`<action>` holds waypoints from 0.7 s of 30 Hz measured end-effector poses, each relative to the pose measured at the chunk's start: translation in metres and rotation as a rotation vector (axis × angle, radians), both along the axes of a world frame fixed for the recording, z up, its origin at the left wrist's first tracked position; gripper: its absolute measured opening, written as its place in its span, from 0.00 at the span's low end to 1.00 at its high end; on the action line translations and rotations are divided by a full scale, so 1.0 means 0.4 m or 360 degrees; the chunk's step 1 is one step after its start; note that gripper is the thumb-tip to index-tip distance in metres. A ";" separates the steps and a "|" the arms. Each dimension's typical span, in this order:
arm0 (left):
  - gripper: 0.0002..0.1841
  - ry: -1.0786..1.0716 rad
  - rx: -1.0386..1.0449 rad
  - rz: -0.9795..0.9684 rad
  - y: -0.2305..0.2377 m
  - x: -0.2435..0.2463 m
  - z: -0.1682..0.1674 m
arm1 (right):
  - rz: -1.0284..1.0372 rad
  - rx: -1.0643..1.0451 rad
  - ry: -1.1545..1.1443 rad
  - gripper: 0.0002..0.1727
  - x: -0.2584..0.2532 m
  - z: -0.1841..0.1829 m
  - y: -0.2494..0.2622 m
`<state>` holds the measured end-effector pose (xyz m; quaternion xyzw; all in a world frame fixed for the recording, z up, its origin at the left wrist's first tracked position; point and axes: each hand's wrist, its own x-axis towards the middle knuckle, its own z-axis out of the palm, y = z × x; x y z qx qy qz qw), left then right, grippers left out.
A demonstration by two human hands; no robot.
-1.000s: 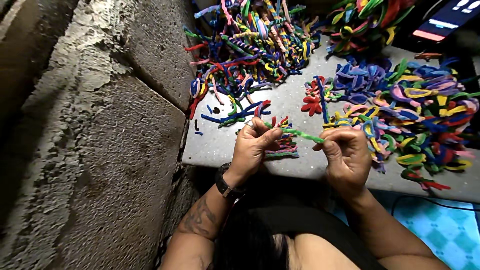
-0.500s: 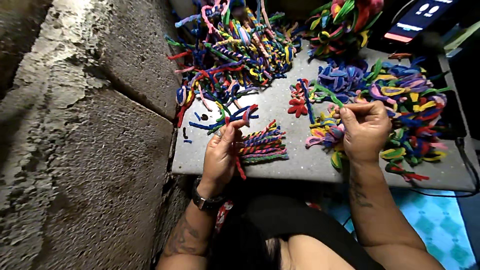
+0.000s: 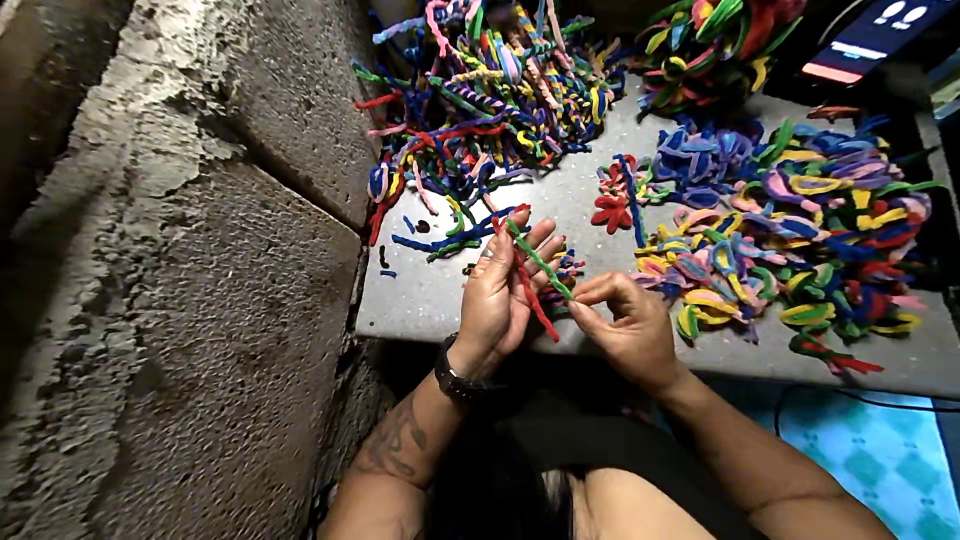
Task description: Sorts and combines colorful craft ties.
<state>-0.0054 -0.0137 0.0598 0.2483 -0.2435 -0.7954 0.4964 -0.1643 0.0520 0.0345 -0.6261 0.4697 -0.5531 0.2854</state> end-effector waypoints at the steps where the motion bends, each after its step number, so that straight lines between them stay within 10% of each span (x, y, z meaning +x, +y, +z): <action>1: 0.20 -0.0019 0.0006 0.0020 0.002 -0.002 0.000 | 0.0001 0.0037 0.0001 0.04 0.006 -0.003 -0.001; 10: 0.13 -0.0114 0.0064 0.0075 0.012 0.002 0.002 | 0.0195 0.0202 0.0430 0.08 -0.038 0.020 -0.027; 16: 0.15 -0.0072 0.0034 0.0081 0.010 0.021 -0.008 | -0.0600 0.0721 0.1095 0.15 -0.221 0.091 -0.156; 21: 0.16 -0.0047 0.0100 0.0025 0.013 0.022 -0.013 | -0.0657 0.1143 0.1234 0.17 -0.228 0.038 -0.212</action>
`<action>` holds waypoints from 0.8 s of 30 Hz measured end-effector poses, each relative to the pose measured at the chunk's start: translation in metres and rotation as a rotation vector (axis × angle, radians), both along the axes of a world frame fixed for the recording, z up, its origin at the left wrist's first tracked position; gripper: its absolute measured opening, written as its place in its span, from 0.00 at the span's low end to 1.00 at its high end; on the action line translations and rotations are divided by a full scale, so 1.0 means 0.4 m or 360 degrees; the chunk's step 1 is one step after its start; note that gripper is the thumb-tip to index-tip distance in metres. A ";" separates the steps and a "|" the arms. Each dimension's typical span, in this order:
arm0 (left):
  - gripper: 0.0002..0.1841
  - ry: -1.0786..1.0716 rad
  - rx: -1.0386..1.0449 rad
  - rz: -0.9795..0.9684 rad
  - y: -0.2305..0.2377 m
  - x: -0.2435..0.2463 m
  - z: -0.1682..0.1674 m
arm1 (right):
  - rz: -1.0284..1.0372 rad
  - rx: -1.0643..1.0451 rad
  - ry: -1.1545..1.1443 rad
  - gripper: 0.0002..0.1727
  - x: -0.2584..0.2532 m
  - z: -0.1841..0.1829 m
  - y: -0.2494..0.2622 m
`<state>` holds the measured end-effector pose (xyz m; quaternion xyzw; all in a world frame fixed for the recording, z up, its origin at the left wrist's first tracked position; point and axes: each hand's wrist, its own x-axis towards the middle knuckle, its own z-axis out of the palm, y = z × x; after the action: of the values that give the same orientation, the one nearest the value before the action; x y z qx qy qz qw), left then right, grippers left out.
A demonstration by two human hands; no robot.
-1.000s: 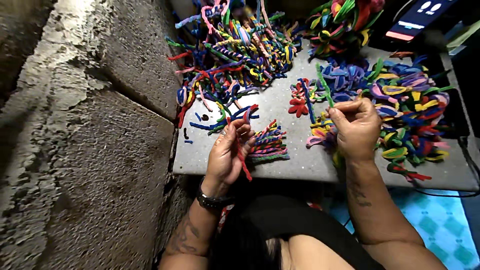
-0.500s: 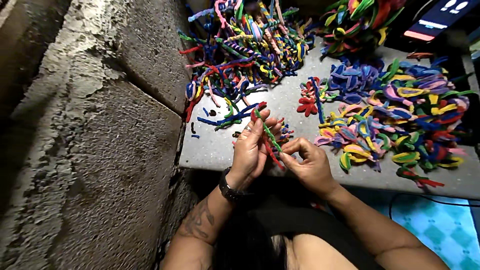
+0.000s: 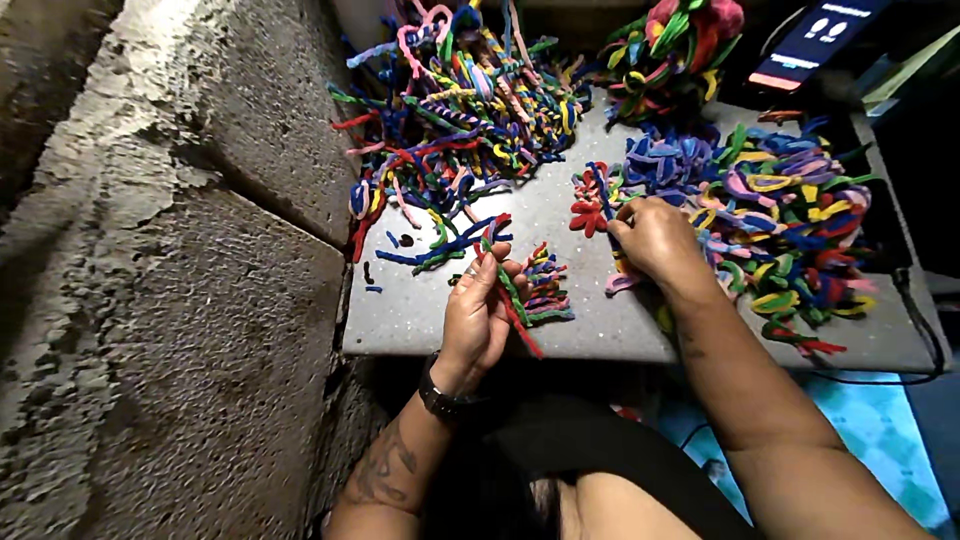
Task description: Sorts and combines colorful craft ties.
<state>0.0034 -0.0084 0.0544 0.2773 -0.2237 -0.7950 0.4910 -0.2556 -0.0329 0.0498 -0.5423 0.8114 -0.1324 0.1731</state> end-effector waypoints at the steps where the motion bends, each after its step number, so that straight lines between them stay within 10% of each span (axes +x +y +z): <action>1: 0.16 0.0003 0.0001 -0.0008 0.000 0.001 -0.001 | -0.0003 0.0016 0.0020 0.17 0.004 -0.002 -0.005; 15: 0.16 0.0016 0.0008 -0.0019 -0.003 -0.011 -0.005 | -0.0074 -0.0303 -0.0113 0.15 -0.013 0.028 0.024; 24: 0.17 -0.0031 -0.0066 -0.0012 -0.009 -0.035 -0.005 | 0.0788 -0.0388 -0.0981 0.08 0.168 0.034 0.172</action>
<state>-0.0106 -0.0120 0.0525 0.2740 -0.2459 -0.7892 0.4915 -0.1884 0.0361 0.0633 -0.6726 0.5449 -0.3382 0.3692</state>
